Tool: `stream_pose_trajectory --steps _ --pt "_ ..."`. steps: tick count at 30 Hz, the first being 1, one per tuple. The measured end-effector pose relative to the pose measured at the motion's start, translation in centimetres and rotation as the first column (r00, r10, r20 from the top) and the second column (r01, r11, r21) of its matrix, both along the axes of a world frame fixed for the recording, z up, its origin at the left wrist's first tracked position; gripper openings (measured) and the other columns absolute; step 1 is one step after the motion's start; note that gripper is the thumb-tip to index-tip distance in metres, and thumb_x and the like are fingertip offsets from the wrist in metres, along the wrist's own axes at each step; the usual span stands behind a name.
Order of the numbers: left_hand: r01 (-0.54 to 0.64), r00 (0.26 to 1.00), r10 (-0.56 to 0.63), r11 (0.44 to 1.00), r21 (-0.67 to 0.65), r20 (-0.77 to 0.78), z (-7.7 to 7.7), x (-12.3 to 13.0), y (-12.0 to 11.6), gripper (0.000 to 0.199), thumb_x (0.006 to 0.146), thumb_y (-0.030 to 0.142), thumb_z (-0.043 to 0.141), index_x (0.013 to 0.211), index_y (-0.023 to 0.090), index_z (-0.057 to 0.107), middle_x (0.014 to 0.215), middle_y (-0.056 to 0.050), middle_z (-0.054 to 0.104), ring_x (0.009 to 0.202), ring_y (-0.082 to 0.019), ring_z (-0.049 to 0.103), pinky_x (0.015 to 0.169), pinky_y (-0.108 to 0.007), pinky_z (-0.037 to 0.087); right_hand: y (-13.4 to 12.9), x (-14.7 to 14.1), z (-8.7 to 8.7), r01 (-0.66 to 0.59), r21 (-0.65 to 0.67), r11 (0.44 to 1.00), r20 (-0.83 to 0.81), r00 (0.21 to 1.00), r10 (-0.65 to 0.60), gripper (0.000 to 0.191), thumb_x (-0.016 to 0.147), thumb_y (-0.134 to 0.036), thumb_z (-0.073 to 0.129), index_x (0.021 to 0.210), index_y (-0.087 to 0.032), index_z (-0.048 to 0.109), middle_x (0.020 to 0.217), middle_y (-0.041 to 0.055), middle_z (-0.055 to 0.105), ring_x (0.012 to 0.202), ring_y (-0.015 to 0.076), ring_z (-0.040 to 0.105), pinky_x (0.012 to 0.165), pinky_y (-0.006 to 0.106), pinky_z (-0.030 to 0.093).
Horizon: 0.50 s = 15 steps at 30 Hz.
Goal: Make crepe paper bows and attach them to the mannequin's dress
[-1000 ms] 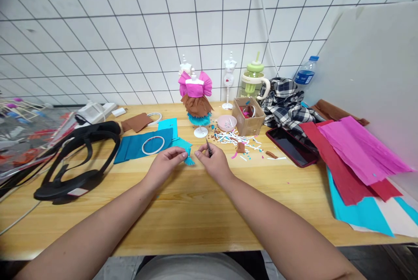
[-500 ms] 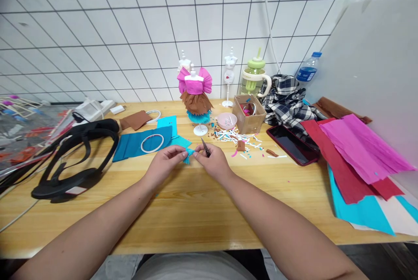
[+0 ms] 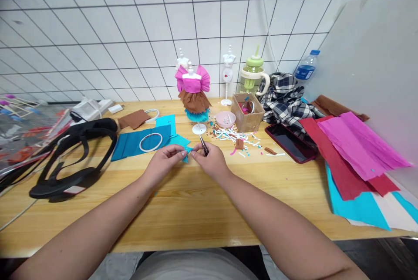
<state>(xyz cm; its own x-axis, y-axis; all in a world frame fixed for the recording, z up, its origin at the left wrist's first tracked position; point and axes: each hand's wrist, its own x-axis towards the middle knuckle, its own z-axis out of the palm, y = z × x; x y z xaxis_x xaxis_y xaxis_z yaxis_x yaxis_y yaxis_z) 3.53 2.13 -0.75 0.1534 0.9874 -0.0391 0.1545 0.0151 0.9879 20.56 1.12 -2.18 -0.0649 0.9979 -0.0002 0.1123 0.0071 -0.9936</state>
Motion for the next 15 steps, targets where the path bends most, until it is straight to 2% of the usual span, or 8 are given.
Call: stream_pose_trajectory --steps 7,13,15 --pt "-0.001 1.000 0.001 1.000 0.027 0.001 -0.60 -0.27 0.28 0.031 0.067 0.042 0.075 0.081 0.017 0.065 0.064 0.002 0.059 0.061 -0.012 0.052 0.061 -0.025 0.039 0.10 -0.09 -0.13 -0.018 -0.085 0.996 -0.091 0.996 0.011 0.028 0.069 -0.043 0.067 0.083 -0.019 0.062 0.052 -0.0092 0.034 0.044 0.0080 0.030 0.044 0.024 0.026" --pt "0.092 0.995 -0.093 0.996 0.014 0.036 -0.76 0.01 0.06 0.036 0.065 0.041 0.077 0.087 0.016 0.066 0.082 -0.003 0.067 0.075 -0.016 0.060 0.073 -0.029 0.046 0.00 -0.18 -0.19 0.005 -0.010 1.000 0.042 0.999 -0.005 0.028 0.070 -0.042 0.066 0.083 -0.017 0.064 0.050 -0.0078 0.039 0.047 0.0087 0.034 0.045 0.023 0.026" --pt "0.089 0.996 -0.089 0.996 0.004 0.032 -0.71 0.06 0.04 0.037 0.064 0.043 0.078 0.084 0.015 0.066 0.080 -0.003 0.067 0.074 -0.016 0.060 0.072 -0.029 0.046 -0.03 -0.19 -0.22 0.010 0.007 1.000 0.071 0.997 -0.010 0.026 0.071 -0.041 0.066 0.083 -0.018 0.064 0.051 -0.0075 0.040 0.047 0.0089 0.035 0.046 0.023 0.026"
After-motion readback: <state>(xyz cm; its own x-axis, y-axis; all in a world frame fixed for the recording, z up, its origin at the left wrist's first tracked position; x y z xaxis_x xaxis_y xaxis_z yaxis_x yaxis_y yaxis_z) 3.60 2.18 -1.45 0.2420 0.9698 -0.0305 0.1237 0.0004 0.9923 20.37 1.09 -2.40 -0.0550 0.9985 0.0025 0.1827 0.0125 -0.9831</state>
